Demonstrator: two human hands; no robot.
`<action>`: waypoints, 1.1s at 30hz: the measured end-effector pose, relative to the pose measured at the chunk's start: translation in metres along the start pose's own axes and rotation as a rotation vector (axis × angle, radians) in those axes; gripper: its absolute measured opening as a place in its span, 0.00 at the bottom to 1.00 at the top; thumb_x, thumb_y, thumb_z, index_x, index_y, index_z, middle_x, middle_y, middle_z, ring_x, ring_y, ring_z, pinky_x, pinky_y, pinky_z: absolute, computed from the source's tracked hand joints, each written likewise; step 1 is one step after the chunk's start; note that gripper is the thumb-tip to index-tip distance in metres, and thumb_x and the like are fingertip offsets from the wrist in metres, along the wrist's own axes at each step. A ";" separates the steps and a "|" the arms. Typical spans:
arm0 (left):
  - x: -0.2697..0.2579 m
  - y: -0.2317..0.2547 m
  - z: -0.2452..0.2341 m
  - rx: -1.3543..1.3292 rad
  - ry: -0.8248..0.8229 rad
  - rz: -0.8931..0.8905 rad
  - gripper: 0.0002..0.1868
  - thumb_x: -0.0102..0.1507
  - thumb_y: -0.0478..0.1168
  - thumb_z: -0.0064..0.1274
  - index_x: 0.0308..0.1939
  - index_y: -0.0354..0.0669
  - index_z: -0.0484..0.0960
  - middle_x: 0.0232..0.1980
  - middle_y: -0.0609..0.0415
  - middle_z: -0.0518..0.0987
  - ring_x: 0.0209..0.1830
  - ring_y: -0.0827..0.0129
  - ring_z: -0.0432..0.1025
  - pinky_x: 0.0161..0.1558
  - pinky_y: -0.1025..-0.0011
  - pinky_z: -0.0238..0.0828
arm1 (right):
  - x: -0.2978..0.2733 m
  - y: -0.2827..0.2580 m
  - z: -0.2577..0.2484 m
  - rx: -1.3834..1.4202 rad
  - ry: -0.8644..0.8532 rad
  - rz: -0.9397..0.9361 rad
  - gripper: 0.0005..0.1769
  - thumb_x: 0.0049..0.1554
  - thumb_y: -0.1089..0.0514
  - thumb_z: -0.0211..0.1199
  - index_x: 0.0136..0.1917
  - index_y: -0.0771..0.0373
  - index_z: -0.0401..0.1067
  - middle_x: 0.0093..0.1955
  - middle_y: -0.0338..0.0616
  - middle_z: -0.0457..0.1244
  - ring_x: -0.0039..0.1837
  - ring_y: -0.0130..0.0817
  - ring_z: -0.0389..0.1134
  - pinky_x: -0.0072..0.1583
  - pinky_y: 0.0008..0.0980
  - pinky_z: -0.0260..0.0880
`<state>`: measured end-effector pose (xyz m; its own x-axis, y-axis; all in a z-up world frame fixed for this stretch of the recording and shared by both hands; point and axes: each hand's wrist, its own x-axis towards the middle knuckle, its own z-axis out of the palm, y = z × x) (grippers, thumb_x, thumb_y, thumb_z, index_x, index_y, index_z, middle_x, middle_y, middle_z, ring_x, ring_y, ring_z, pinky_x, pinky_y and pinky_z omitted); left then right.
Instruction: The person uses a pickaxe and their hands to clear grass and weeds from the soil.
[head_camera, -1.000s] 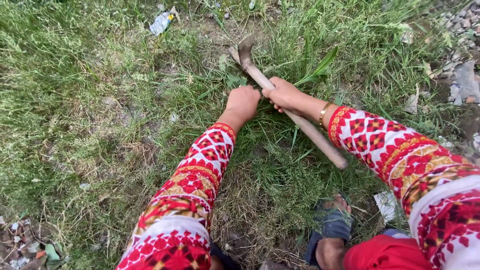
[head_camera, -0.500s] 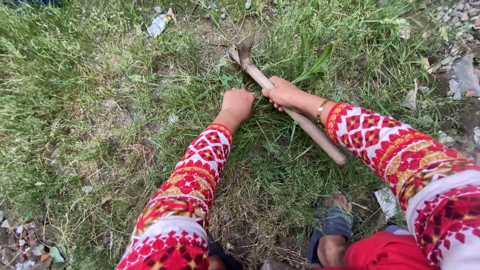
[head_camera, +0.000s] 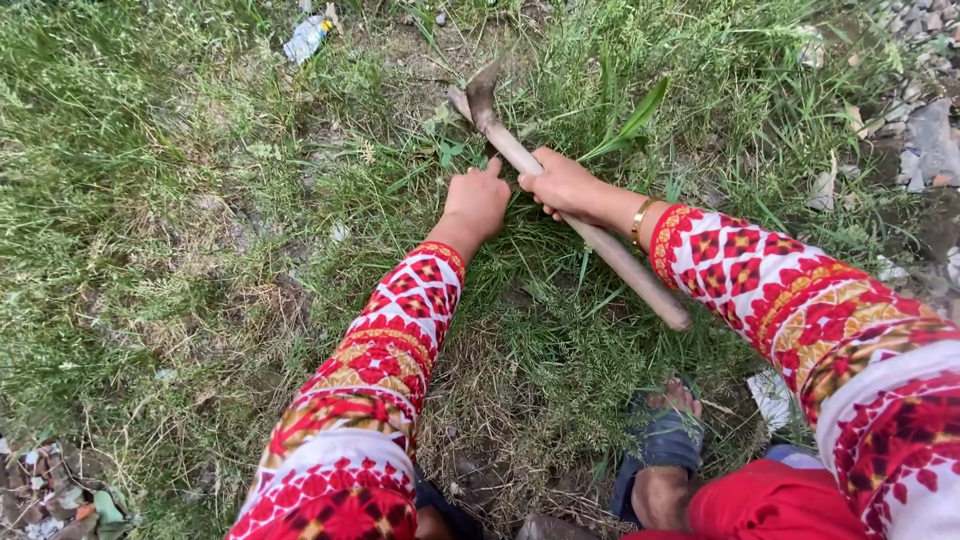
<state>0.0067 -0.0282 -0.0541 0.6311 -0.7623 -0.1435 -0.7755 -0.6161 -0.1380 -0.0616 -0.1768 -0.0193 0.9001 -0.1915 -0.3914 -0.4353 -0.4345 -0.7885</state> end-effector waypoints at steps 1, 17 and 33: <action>0.002 0.000 0.002 0.007 -0.002 0.007 0.14 0.61 0.39 0.57 0.50 0.44 0.85 0.66 0.50 0.71 0.55 0.58 0.76 0.50 0.61 0.77 | 0.002 0.000 -0.001 0.005 -0.019 0.025 0.13 0.63 0.54 0.56 0.57 0.61 0.61 0.35 0.36 0.58 0.31 0.25 0.58 0.30 0.28 0.62; -0.004 -0.006 0.006 -0.004 -0.015 0.031 0.19 0.62 0.39 0.55 0.57 0.40 0.81 0.70 0.48 0.70 0.56 0.56 0.76 0.51 0.60 0.77 | 0.014 0.010 -0.002 0.001 -0.072 0.048 0.16 0.63 0.52 0.56 0.57 0.62 0.57 0.36 0.37 0.56 0.30 0.24 0.57 0.29 0.29 0.60; -0.005 -0.021 0.017 0.142 -0.016 -0.058 0.12 0.65 0.42 0.53 0.49 0.45 0.86 0.62 0.48 0.76 0.52 0.60 0.77 0.47 0.60 0.75 | 0.010 -0.006 -0.014 -0.113 -0.049 0.044 0.21 0.63 0.50 0.54 0.62 0.65 0.57 0.34 0.40 0.58 0.29 0.29 0.59 0.29 0.33 0.63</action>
<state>0.0197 -0.0083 -0.0669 0.6758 -0.7224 -0.1466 -0.7283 -0.6237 -0.2838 -0.0496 -0.1885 -0.0121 0.8768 -0.1709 -0.4494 -0.4672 -0.5233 -0.7127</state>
